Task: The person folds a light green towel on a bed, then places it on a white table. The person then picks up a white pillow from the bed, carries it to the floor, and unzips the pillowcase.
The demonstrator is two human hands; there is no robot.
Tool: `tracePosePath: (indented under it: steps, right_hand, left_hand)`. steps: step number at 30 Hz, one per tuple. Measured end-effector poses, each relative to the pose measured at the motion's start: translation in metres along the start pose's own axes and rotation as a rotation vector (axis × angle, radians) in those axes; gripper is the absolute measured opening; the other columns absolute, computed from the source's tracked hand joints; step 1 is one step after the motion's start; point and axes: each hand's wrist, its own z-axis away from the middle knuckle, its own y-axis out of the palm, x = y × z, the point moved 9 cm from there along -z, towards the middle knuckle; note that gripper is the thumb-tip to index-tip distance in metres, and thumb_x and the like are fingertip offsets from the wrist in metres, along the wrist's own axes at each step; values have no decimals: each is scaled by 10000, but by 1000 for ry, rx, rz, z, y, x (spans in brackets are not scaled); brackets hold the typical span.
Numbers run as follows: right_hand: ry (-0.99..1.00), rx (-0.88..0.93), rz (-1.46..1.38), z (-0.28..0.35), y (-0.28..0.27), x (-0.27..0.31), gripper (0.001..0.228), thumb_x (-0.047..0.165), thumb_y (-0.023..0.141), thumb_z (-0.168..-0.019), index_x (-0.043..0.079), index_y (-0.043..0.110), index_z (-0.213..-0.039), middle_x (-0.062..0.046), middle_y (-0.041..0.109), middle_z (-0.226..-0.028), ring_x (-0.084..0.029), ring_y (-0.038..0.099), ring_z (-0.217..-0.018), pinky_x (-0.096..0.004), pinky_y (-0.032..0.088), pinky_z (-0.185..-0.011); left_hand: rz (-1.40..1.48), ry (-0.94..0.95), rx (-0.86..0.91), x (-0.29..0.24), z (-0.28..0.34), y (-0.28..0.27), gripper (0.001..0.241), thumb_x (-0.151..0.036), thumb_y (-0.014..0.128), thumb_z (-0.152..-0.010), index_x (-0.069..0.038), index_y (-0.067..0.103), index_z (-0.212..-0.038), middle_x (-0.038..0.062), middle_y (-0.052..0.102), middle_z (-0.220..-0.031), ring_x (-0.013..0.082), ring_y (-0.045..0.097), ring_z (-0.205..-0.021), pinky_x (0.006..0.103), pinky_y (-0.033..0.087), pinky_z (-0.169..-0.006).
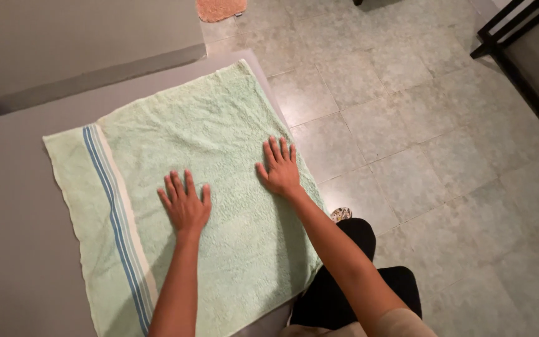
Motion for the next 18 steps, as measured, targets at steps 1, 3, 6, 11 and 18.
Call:
tracePosePath:
  steps: [1, 3, 6, 11, 18]
  right_hand:
    - [6, -4, -1, -1, 9, 8, 743, 620, 405, -1003, 172, 382, -1595, -89, 352, -1664, -360, 236, -1559, -579, 109, -1272]
    - [76, -74, 1, -9, 18, 10, 701, 441, 569, -879, 114, 524, -1498, -172, 426, -1607, -469, 303, -1506, -712, 168, -1188]
    - [-93, -167, -66, -36, 23, 69, 590, 284, 633, -859, 107, 591, -1421, -222, 503, -1522, -519, 345, -1463, -743, 217, -1147]
    - [-373, -149, -154, -47, 69, 193, 603, 385, 568, -896, 180, 552, -1463, -145, 496, -1555, -412, 364, -1504, -728, 231, -1181]
    - [-503, -122, -144, -101, 65, 156, 660, 543, 587, -974, 166, 521, -1511, -172, 438, -1597, -381, 362, -1514, -646, 262, -1206]
  left_hand:
    - [1, 7, -2, 2, 0, 0, 629, -511, 590, -961, -108, 627, -1444, 254, 547, -1505, 393, 470, -1458, 626, 270, -1182]
    - [-42, 9, -21, -1, -1, 3, 668, -515, 588, -932, -103, 610, -1458, 258, 545, -1505, 394, 471, -1460, 629, 288, -1177]
    - [-40, -17, 70, 5, -1, 25, 704, -527, 541, -944, -101, 562, -1503, 261, 491, -1563, 402, 399, -1513, 650, 215, -1207]
    - [-52, -55, 152, 4, -2, 25, 692, -473, 501, -923, -82, 531, -1493, 234, 469, -1588, 379, 373, -1532, 637, 187, -1228]
    - [35, -52, -48, 0, -7, -3, 658, -494, 599, -908, -101, 603, -1436, 233, 516, -1528, 382, 445, -1473, 620, 220, -1205]
